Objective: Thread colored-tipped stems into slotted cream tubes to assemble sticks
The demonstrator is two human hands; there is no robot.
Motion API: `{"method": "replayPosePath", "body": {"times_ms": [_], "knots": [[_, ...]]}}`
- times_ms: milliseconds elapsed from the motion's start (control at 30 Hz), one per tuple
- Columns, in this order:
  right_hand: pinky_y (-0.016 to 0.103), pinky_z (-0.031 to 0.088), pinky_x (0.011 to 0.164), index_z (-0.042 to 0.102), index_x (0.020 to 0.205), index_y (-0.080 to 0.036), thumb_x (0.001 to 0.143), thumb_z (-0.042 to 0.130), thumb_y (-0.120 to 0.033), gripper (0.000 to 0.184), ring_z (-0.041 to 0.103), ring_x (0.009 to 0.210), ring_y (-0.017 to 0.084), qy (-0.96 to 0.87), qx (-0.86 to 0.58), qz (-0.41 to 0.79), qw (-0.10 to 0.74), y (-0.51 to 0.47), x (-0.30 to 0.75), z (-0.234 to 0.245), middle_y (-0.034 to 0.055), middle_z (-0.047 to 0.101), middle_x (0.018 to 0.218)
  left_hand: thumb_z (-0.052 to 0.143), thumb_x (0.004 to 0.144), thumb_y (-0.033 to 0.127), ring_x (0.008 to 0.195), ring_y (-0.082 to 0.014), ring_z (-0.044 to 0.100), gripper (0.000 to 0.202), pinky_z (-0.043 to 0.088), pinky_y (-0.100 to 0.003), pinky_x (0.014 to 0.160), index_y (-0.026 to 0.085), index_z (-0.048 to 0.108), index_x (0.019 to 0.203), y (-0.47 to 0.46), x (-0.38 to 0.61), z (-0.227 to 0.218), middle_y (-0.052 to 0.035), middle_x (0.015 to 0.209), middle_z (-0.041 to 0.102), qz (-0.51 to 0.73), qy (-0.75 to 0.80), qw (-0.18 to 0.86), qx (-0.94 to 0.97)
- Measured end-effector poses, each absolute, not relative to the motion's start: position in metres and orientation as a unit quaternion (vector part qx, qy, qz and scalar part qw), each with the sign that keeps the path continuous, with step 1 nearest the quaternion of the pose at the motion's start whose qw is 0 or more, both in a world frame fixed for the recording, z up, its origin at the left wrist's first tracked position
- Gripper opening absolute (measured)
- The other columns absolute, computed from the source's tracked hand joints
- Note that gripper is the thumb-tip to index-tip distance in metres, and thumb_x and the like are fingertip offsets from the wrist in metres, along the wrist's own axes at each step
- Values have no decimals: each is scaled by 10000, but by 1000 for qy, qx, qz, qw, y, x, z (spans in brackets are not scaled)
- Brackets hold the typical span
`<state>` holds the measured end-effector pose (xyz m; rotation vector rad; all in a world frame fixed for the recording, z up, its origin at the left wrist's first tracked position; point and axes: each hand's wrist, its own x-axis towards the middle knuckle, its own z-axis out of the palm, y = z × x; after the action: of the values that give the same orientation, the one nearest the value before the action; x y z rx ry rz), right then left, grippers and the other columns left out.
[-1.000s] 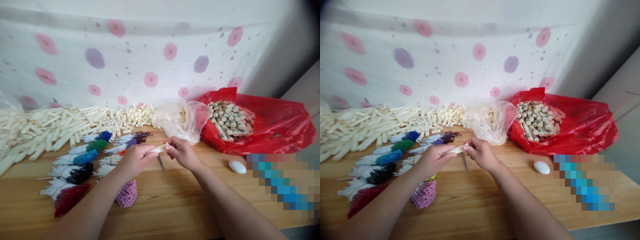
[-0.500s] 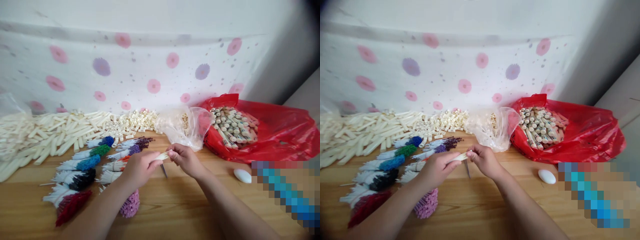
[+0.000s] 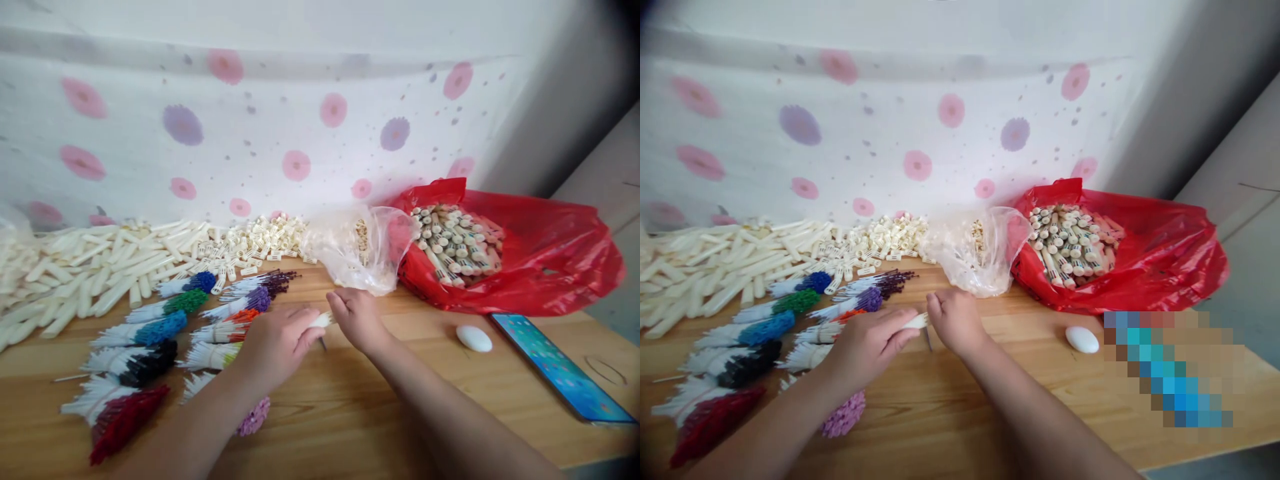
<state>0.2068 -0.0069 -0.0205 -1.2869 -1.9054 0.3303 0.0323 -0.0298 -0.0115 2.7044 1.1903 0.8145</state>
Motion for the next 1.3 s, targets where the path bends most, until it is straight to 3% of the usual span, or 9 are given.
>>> {"method": "replayPosePath", "body": {"times_ms": [133, 300, 400, 600, 733, 867, 1000, 1067, 1300], "knots": [[252, 255, 454, 301, 484, -212, 898, 356, -284, 424, 369, 436, 113, -744, -509, 155, 403, -5, 207, -28, -31, 338, 442, 443, 905, 329, 750, -197, 642, 286, 444, -267, 625, 165, 635, 1041, -29, 32, -12, -80, 874, 704, 273, 384, -23, 882], [305, 368, 636, 473, 580, -208, 886, 423, -368, 348, 465, 643, 171, -817, -369, 18, 443, -20, 220, -14, 43, 530, 627, 437, 906, 360, 661, -137, 599, 279, 433, -214, 590, 181, 646, 947, -28, 30, -6, -7, 770, 678, 233, 387, 204, 869], [297, 340, 576, 468, 538, -208, 894, 403, -309, 375, 437, 562, 154, -808, -389, -48, 440, -21, 215, -12, 29, 508, 555, 404, 909, 399, 668, -142, 603, 329, 444, -209, 599, 182, 650, 934, -28, 30, -8, -1, 760, 679, 195, 389, 277, 857], [251, 276, 470, 518, 539, -179, 931, 394, -302, 429, 429, 448, 105, -742, -538, -34, 398, -5, 203, -24, -13, 503, 482, 395, 877, 456, 817, -228, 666, 383, 468, -275, 700, 218, 662, 1013, -24, 31, -18, -57, 922, 724, 206, 467, 102, 854], [247, 423, 672, 627, 800, -167, 949, 377, -343, 340, 561, 718, 142, -822, -436, -78, 358, -5, 212, -22, 36, 656, 779, 416, 858, 468, 879, -226, 670, 384, 485, -244, 696, 221, 643, 1043, -14, 24, -12, -21, 970, 726, 179, 524, 152, 819], [274, 442, 830, 528, 1182, -163, 912, 444, -255, 297, 524, 999, 178, -872, -367, -115, 302, -7, 216, -18, 57, 613, 1135, 487, 819, 448, 950, -227, 648, 362, 484, -229, 736, 222, 636, 1059, -8, 19, -5, 25, 1034, 708, 194, 565, 168, 784], [296, 440, 651, 608, 918, -171, 863, 504, -228, 130, 534, 849, 210, -854, -438, -156, 232, -7, 209, -24, 64, 627, 926, 405, 874, 388, 814, -212, 659, 331, 451, -249, 653, 207, 632, 1033, -18, 27, -5, -17, 909, 718, 144, 528, 146, 824], [292, 396, 573, 609, 782, -168, 858, 513, -231, 138, 531, 738, 201, -847, -453, -160, 229, -5, 206, -30, 63, 617, 793, 375, 894, 360, 774, -205, 651, 311, 425, -256, 630, 206, 627, 990, -24, 32, -6, -33, 863, 708, 129, 504, 116, 846], [295, 319, 548, 632, 697, -173, 866, 488, -243, 233, 530, 665, 180, -865, -420, -145, 234, -2, 208, -36, 54, 620, 700, 405, 894, 279, 767, -179, 618, 214, 393, -250, 636, 185, 597, 904, -30, 29, -1, -34, 834, 671, 152, 413, 95, 893]]}}
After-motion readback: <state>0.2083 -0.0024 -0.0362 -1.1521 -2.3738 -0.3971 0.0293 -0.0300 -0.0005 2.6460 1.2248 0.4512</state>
